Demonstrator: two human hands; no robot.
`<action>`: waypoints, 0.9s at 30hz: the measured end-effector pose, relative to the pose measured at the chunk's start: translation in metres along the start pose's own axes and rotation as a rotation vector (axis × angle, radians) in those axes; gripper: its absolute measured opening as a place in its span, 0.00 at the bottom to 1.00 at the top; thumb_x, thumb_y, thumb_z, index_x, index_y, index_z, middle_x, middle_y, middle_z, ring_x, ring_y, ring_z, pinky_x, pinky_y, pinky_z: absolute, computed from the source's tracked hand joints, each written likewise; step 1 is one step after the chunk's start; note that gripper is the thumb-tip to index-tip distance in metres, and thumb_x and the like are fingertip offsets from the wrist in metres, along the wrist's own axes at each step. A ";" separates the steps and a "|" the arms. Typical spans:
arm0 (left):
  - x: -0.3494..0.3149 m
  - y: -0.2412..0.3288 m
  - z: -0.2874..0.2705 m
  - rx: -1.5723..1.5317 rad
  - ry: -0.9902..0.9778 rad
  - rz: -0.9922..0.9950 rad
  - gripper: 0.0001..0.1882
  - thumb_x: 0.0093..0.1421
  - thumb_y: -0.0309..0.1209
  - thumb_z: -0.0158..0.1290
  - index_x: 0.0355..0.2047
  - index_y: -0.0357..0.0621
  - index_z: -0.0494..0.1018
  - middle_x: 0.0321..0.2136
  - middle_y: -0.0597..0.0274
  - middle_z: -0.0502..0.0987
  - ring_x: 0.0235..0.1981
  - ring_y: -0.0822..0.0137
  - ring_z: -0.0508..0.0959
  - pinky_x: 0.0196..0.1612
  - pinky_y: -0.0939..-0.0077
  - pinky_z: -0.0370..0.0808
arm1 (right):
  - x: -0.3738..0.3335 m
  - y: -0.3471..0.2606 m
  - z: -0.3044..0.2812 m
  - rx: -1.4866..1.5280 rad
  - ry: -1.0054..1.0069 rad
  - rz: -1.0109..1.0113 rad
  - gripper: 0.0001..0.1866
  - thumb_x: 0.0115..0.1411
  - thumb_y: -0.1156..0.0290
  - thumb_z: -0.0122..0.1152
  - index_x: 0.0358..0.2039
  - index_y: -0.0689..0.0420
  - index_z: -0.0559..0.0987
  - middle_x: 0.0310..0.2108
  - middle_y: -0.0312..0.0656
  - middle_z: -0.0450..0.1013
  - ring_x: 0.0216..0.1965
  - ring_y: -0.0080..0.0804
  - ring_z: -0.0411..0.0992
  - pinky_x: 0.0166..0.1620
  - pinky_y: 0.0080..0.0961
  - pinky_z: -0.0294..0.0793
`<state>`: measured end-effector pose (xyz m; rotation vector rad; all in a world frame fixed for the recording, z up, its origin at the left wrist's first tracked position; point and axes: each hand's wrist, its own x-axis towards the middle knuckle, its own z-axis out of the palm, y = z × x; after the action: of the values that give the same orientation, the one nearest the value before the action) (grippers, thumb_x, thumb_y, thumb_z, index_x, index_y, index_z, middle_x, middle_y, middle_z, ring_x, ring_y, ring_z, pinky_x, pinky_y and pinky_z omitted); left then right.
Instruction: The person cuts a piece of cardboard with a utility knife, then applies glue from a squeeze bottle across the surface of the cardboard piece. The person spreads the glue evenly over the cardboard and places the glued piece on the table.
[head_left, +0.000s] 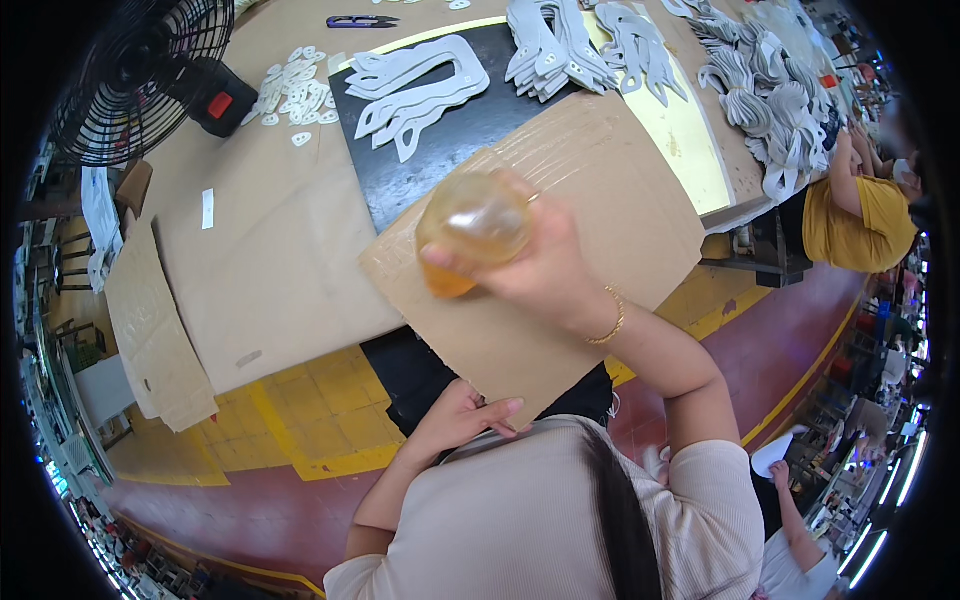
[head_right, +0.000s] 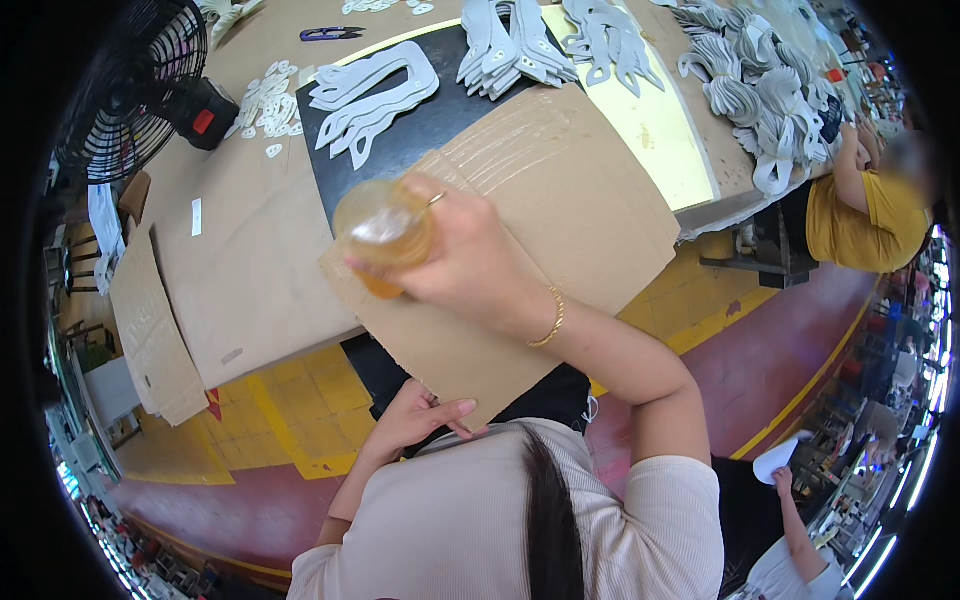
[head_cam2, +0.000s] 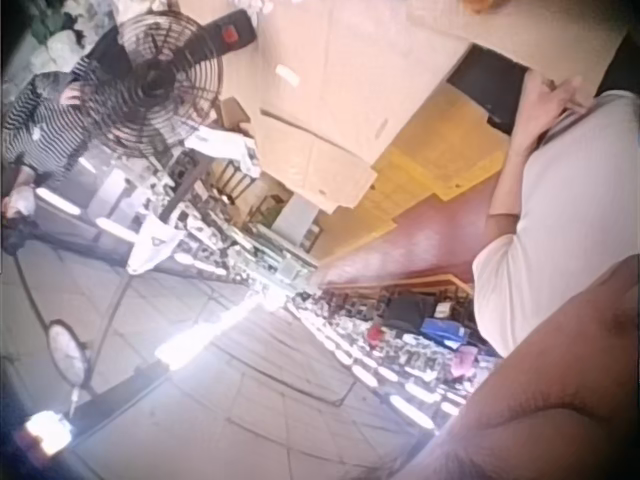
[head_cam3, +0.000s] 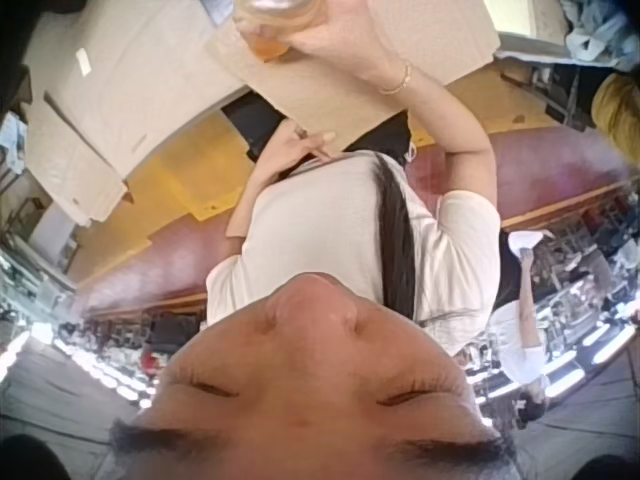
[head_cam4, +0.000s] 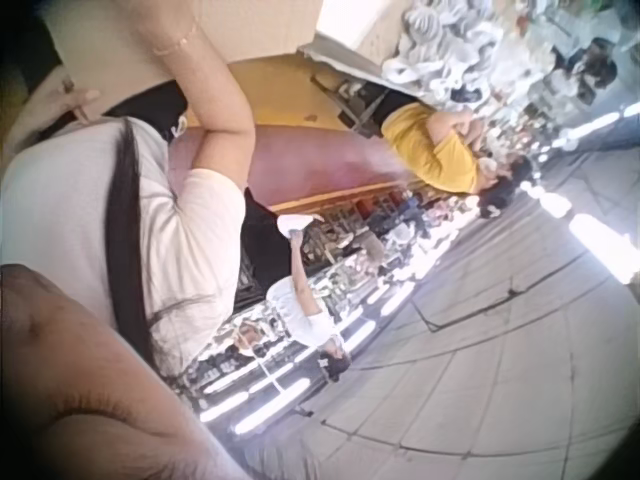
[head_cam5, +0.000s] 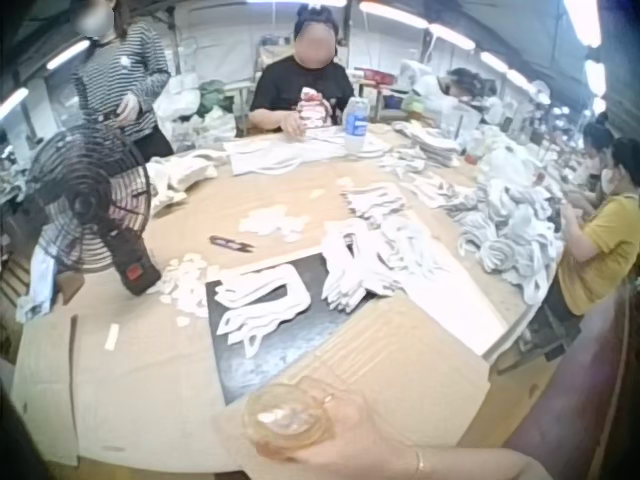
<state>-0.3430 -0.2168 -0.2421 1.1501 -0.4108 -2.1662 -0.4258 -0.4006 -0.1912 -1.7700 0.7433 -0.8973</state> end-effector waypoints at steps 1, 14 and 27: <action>0.001 0.001 0.001 0.004 -0.001 -0.002 0.16 0.63 0.30 0.53 0.47 0.32 0.71 0.38 0.54 0.79 0.36 0.65 0.81 0.36 0.75 0.80 | -0.002 -0.003 0.004 -0.013 -0.041 -0.010 0.20 0.45 0.62 0.75 0.33 0.60 0.78 0.28 0.42 0.75 0.29 0.34 0.77 0.35 0.26 0.75; 0.003 0.002 0.002 -0.003 0.020 0.005 0.17 0.61 0.28 0.55 0.47 0.28 0.71 0.37 0.48 0.79 0.33 0.59 0.82 0.34 0.74 0.82 | 0.015 0.037 -0.133 -0.498 0.517 -0.087 0.20 0.53 0.61 0.71 0.38 0.62 0.78 0.35 0.39 0.77 0.34 0.22 0.75 0.40 0.21 0.75; 0.003 0.001 0.003 0.005 0.049 0.000 0.15 0.60 0.29 0.56 0.43 0.28 0.73 0.34 0.48 0.79 0.31 0.59 0.82 0.32 0.75 0.82 | -0.006 0.014 -0.061 -0.001 0.238 0.105 0.18 0.51 0.65 0.73 0.37 0.61 0.77 0.32 0.36 0.77 0.33 0.20 0.74 0.38 0.19 0.75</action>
<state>-0.3461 -0.2202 -0.2420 1.2027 -0.3947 -2.1336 -0.4811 -0.4305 -0.1903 -1.6254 0.9805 -1.0465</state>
